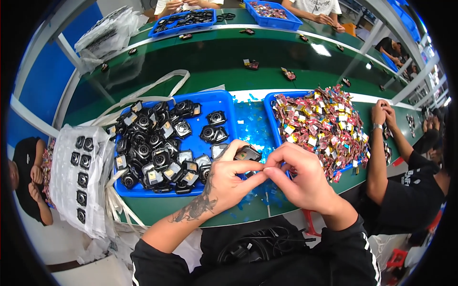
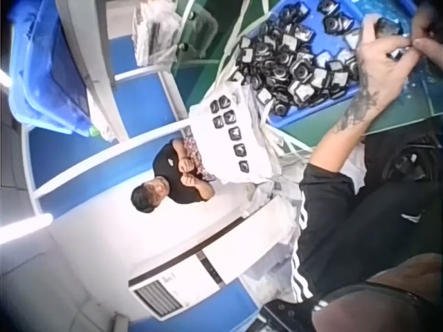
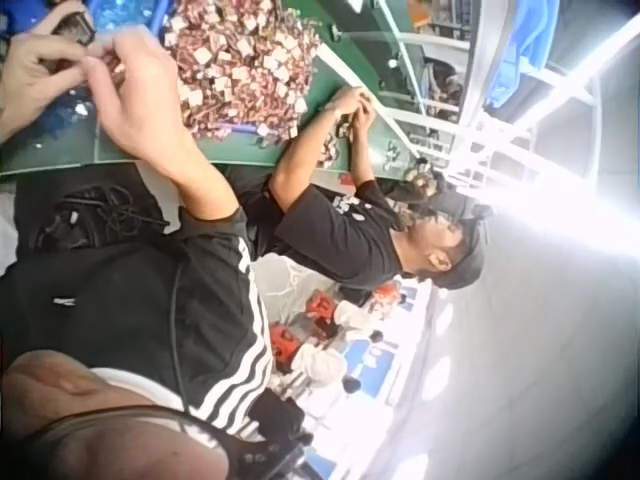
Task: Manually assemble small electronic parts and components on a factory production line.
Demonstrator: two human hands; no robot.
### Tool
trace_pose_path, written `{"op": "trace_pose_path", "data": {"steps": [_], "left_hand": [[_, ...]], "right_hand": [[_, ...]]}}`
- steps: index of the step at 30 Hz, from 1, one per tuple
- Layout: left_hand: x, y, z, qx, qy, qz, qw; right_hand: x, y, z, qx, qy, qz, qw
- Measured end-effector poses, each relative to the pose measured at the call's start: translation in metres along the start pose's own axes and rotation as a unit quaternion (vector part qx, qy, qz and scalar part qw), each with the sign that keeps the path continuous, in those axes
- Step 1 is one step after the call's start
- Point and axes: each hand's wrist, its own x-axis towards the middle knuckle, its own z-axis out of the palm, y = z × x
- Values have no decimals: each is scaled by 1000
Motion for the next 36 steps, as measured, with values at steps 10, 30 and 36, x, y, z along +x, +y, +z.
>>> {"op": "trace_pose_path", "data": {"steps": [10, 30, 36], "left_hand": [[9, -11, -7, 230, 14, 321, 919], [5, -6, -4, -68, 5, -1, 998], [7, 4, -8, -27, 14, -36, 999]], "right_hand": [[15, 20, -21, 234, -203, 220, 925], [14, -1, -22, 175, -82, 125, 973], [20, 3, -28, 177, -104, 143, 968]]}}
